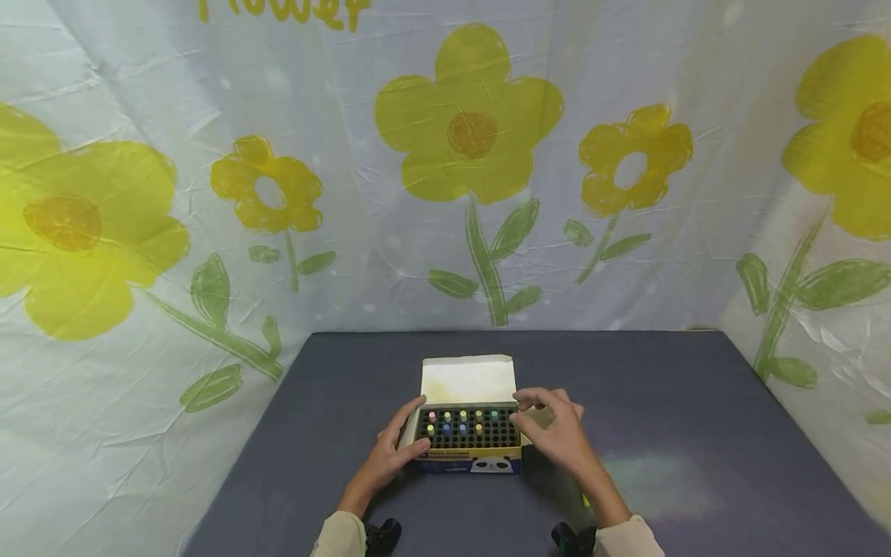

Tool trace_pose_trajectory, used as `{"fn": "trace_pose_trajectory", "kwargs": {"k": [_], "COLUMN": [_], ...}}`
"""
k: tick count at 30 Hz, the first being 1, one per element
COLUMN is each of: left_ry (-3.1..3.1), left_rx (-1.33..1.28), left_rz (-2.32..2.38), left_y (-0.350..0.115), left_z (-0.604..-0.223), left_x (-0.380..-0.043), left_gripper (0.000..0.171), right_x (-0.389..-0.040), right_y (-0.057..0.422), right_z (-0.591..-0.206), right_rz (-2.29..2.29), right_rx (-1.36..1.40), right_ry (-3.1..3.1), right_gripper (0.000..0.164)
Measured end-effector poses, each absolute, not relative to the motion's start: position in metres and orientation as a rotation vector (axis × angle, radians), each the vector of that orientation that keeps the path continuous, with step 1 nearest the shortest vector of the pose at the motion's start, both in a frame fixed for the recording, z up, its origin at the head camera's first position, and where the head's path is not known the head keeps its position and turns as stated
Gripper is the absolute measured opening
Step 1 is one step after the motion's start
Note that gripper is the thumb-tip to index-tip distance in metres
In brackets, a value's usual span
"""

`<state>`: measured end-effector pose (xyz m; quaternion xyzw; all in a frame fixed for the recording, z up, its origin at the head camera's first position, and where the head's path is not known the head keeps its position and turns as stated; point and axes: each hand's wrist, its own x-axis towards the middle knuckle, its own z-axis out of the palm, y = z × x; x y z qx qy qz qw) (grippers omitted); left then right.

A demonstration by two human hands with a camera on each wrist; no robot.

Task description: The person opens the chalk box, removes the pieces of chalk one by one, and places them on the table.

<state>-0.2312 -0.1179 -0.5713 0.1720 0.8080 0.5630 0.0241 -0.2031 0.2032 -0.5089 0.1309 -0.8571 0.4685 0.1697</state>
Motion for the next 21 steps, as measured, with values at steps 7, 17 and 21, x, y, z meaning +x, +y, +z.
{"fn": "trace_pose_trajectory", "kwargs": {"k": [7, 17, 21], "left_ry": [2.462, 2.466, 2.469], "left_rx": [0.543, 0.545, 0.542], "left_rz": [1.766, 1.768, 1.768], "left_y": [-0.118, -0.118, -0.118], "left_z": [-0.574, -0.574, -0.573], "left_x": [-0.232, -0.233, -0.233], "left_gripper": [0.072, 0.071, 0.071], "right_x": [-0.212, -0.219, -0.219], "right_y": [0.191, 0.18, 0.175], "right_z": [-0.51, -0.516, -0.513], "right_rz": [1.203, 0.933, 0.864], "right_rx": [0.48, 0.499, 0.448], "right_ry": [-2.431, -2.493, -2.539], "right_gripper": [0.031, 0.024, 0.022]}}
